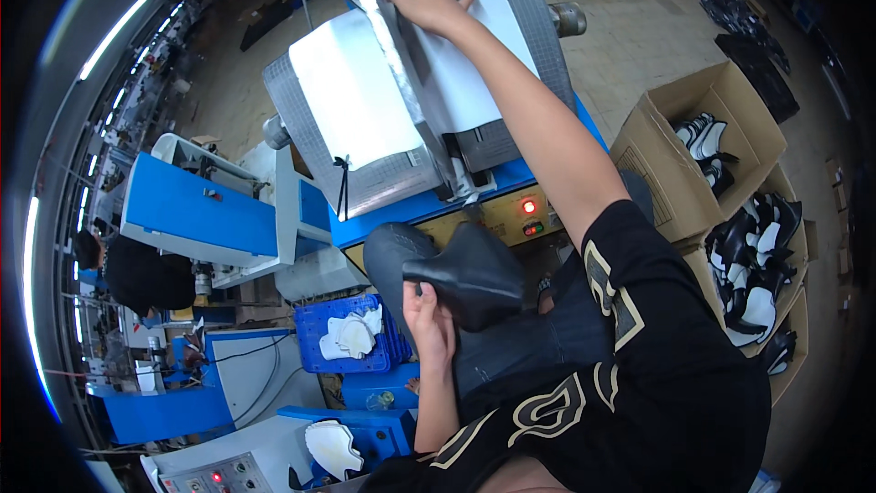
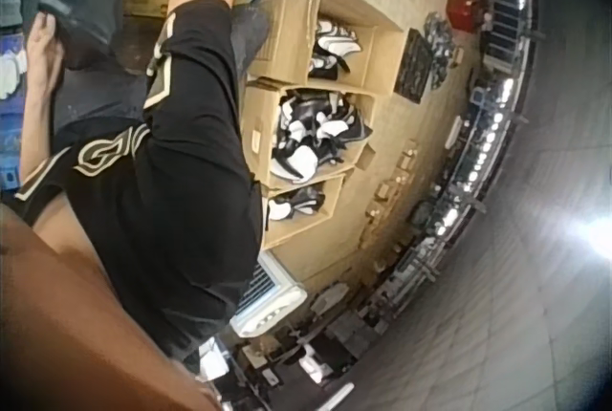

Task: Operate a heat-press machine to shape and prepare shoe upper components.

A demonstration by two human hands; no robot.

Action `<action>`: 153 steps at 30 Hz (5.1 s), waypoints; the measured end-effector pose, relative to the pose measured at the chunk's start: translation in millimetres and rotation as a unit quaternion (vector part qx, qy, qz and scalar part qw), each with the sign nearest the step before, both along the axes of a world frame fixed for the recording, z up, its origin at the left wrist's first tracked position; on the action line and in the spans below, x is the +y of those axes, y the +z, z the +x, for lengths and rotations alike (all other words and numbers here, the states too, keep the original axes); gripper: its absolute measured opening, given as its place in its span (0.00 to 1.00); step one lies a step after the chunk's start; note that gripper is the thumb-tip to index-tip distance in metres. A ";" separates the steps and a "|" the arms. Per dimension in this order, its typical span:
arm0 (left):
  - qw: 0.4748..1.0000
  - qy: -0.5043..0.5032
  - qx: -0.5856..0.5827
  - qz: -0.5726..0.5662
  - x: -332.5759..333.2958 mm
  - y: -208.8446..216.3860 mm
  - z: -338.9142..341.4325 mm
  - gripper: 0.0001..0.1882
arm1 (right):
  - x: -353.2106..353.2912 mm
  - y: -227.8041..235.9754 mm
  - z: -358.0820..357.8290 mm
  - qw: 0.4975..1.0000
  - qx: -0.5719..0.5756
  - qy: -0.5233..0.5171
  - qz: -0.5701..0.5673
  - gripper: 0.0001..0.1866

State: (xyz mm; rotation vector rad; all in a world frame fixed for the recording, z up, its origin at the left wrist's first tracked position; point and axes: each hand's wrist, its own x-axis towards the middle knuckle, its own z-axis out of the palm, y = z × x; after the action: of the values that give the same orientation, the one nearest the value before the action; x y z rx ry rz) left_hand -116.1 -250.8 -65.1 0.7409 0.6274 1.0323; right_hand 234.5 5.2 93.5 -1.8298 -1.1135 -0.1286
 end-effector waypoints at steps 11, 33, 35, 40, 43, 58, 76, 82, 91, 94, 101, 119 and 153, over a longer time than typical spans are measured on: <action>0.993 -0.093 0.056 -0.045 4.2 -20.1 27.3 0.13 | -24.5 20.1 5.1 0.992 0.013 -0.095 0.079 0.17; 0.985 -0.120 0.125 -0.024 -0.7 -14.5 49.4 0.12 | -563.2 -93.1 280.0 0.921 0.286 -0.263 0.039 0.18; 0.984 -0.123 0.131 -0.015 -2.2 -17.1 50.7 0.12 | -582.2 -108.8 301.8 0.943 0.144 -0.240 -0.178 0.16; 0.977 -0.106 0.186 -0.009 -2.3 -21.1 53.1 0.13 | -581.6 -131.2 364.9 0.894 0.173 -0.163 -0.379 0.15; 0.975 -0.134 0.178 0.001 -2.7 -21.5 56.6 0.14 | -569.0 -145.0 402.7 0.832 0.081 -0.126 -0.535 0.18; 0.964 -0.112 0.242 0.018 -4.2 -25.0 69.8 0.09 | -545.8 -219.2 409.2 0.713 0.127 -0.222 -0.652 0.41; 0.940 -0.097 0.310 0.105 0.2 8.5 88.6 0.10 | -423.5 -73.1 26.5 0.961 0.113 0.171 -0.185 0.24; 0.949 -0.128 0.257 0.129 14.9 31.3 97.6 0.15 | -340.4 -137.4 -140.1 0.912 0.368 0.174 -0.047 0.26; 0.834 0.035 0.461 0.301 98.9 14.0 70.6 0.11 | -263.9 -178.0 -113.2 0.902 0.395 0.171 -0.027 0.17; 0.846 0.064 0.438 0.298 116.4 10.4 75.4 0.10 | -244.8 -181.9 -107.4 0.930 0.333 0.145 -0.057 0.18; 0.848 -0.055 0.425 0.313 125.4 5.5 66.7 0.24 | -232.4 -178.4 -89.0 0.947 0.287 0.140 -0.030 0.16; 0.789 -0.302 0.446 0.296 128.2 3.9 53.8 0.16 | -277.7 -174.6 -121.2 0.958 0.091 0.210 -0.173 0.19; 0.315 0.196 0.572 0.732 294.7 112.2 161.4 0.34 | -76.3 -25.4 -17.9 0.877 -0.428 0.027 -0.218 0.50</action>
State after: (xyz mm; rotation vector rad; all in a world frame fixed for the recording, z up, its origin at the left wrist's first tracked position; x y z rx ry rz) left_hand 45.3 43.9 47.1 3.3534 0.9360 1.2015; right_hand 216.6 -71.1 68.1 -2.1961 -1.9213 -0.7699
